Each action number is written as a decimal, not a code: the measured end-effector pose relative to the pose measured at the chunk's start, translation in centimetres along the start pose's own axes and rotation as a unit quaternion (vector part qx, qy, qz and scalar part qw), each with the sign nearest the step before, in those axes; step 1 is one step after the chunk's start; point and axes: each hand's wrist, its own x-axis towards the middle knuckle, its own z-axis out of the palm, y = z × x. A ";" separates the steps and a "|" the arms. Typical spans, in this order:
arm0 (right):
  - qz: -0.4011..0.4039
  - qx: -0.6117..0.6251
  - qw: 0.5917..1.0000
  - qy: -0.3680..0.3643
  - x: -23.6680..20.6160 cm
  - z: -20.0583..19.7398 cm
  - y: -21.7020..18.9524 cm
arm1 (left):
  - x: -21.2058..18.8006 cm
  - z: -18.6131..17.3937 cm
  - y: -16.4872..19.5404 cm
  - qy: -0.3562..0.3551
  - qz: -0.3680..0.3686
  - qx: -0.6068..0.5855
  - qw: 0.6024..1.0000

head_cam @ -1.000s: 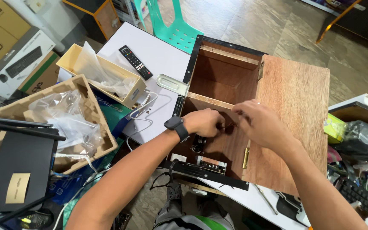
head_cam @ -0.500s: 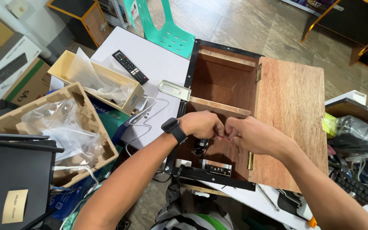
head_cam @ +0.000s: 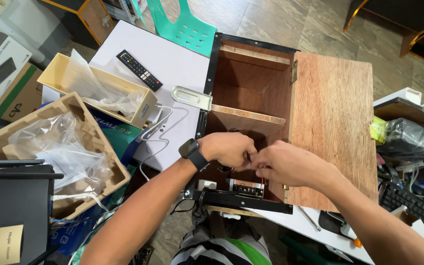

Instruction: The person works inside an open wooden enclosure on a cluttered workbench, positioning a small electronic module and wiring, then uses a screwdriver to fasten the module inside the box. They briefly handle a cable near a laptop and router before returning to tighten components and adjust the enclosure panels.

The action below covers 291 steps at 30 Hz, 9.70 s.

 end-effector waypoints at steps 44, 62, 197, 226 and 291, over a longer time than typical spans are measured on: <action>-0.130 0.085 0.908 0.389 -1.3 3.5 3.8 | -4.6 1.0 4.7 0.056 0.046 -0.040 0.997; -0.183 0.087 0.856 0.476 -2.0 5.1 2.6 | -4.0 0.9 4.8 0.013 0.048 0.012 0.999; -0.098 0.450 0.841 0.283 -3.0 1.4 6.0 | -8.1 3.7 6.8 0.324 -0.037 0.021 0.945; -0.003 0.123 0.958 0.260 2.0 1.4 1.2 | -6.3 2.0 4.6 0.143 -0.001 -0.052 0.988; 0.061 0.164 0.946 0.274 1.9 2.5 0.9 | -5.2 4.1 5.2 0.091 -0.012 0.022 0.996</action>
